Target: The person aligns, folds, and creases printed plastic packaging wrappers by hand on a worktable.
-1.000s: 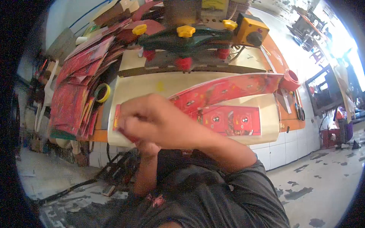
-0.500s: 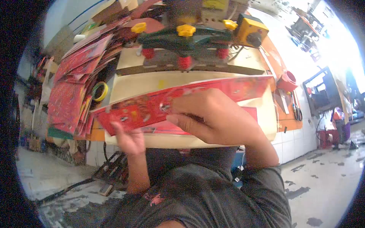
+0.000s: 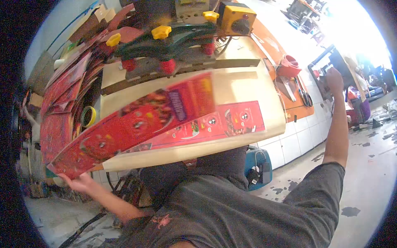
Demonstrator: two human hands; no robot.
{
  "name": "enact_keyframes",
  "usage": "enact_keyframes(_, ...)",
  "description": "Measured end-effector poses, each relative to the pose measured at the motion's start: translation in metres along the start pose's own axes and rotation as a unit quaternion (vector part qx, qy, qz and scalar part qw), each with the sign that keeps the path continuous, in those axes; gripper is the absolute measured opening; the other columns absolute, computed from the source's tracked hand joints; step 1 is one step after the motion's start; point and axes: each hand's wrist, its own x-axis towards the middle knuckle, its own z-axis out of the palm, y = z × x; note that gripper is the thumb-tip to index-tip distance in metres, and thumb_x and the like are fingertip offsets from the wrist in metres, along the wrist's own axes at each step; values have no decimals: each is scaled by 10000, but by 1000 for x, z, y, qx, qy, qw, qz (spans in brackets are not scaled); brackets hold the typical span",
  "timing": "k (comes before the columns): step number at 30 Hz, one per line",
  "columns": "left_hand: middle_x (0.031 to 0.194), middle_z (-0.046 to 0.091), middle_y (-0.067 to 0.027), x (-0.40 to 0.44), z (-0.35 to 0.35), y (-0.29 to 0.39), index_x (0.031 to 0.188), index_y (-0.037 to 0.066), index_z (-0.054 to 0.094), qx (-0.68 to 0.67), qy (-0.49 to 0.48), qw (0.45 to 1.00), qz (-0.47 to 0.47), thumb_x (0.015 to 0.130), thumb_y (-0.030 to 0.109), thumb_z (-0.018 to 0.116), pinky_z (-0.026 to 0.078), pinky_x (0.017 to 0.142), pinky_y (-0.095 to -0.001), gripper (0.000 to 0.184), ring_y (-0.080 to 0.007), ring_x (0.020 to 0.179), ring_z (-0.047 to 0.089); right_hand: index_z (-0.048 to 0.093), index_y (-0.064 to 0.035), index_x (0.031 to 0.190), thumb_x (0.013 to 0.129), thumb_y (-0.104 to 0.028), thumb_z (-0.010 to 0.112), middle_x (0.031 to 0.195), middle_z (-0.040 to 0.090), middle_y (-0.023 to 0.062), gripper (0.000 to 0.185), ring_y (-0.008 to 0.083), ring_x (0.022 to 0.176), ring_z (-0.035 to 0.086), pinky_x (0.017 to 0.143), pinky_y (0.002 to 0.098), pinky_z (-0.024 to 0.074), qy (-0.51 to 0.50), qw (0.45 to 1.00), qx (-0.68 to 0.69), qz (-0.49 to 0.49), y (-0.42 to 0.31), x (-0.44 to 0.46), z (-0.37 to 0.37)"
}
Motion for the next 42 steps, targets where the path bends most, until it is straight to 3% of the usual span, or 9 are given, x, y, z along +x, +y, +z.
enact_keyframes(4,1555,449,-141,8,-9,0,1498,25,443,8,67,998,2,1000,280,648,325,1193,-523,596,-313,1407,436,589,3,913,1023,-325,502,743,601,173,356,324,672,589,651,413,456,11,986,45,160,30,-17,-12)
enact_keyframes(5,1555,449,-141,10,-14,-2,1498,25,443,8,66,998,3,1000,280,648,325,1193,-523,596,-313,1407,436,572,-23,849,1051,-324,511,704,561,76,368,164,662,548,647,304,430,-18,971,134,199,-10,-15,-38)
enact_keyframes(9,1548,457,-146,4,-15,-14,1486,19,458,-4,54,998,-32,989,257,668,339,1183,-526,589,-309,1401,445,596,-60,838,1076,-302,513,730,560,-11,349,70,690,518,618,242,394,-13,943,277,186,-102,-8,-95)
enact_keyframes(18,1558,451,-119,0,-16,-26,1505,51,441,2,29,998,-64,985,225,670,340,1188,-519,594,-296,1407,442,610,-66,1006,1050,-299,583,805,501,13,238,71,683,474,614,221,380,-22,762,646,28,-257,-24,-237)
enact_keyframes(23,1526,481,-112,-10,-11,-35,1514,53,420,32,53,996,-71,979,245,680,360,1174,-527,626,-299,1378,466,658,9,1062,1079,-310,439,921,661,81,387,123,845,626,759,325,508,-106,710,647,-256,-304,-21,-255)
enact_keyframes(28,1521,476,-117,-22,-5,-37,1520,59,404,28,46,992,-115,985,254,671,375,1160,-547,629,-298,1369,472,681,39,1150,1065,-242,510,989,715,85,340,76,735,605,624,220,509,-196,814,541,-75,-365,-34,-234)
enact_keyframes(32,1513,475,-128,-28,-5,-40,1511,50,406,7,40,984,-176,992,242,660,411,1128,-553,609,-287,1362,480,590,-12,1329,1083,-311,514,894,682,37,395,55,661,579,536,214,456,-305,737,601,-51,-394,-59,-187)
enact_keyframes(36,1446,541,-127,-49,22,-22,1468,40,463,81,60,985,-139,1001,234,645,445,1090,-559,537,-281,1315,528,602,-40,1291,1073,-317,545,708,509,-73,357,6,518,458,452,190,342,-358,660,656,77,-409,-90,-166)
enact_keyframes(42,1332,640,-123,-64,6,2,1370,21,557,103,-16,962,-253,1016,264,615,574,941,-444,433,-256,1136,670,595,22,1260,1003,-294,614,772,605,-43,408,-3,502,469,415,186,328,-417,596,673,134,-389,-118,-145)
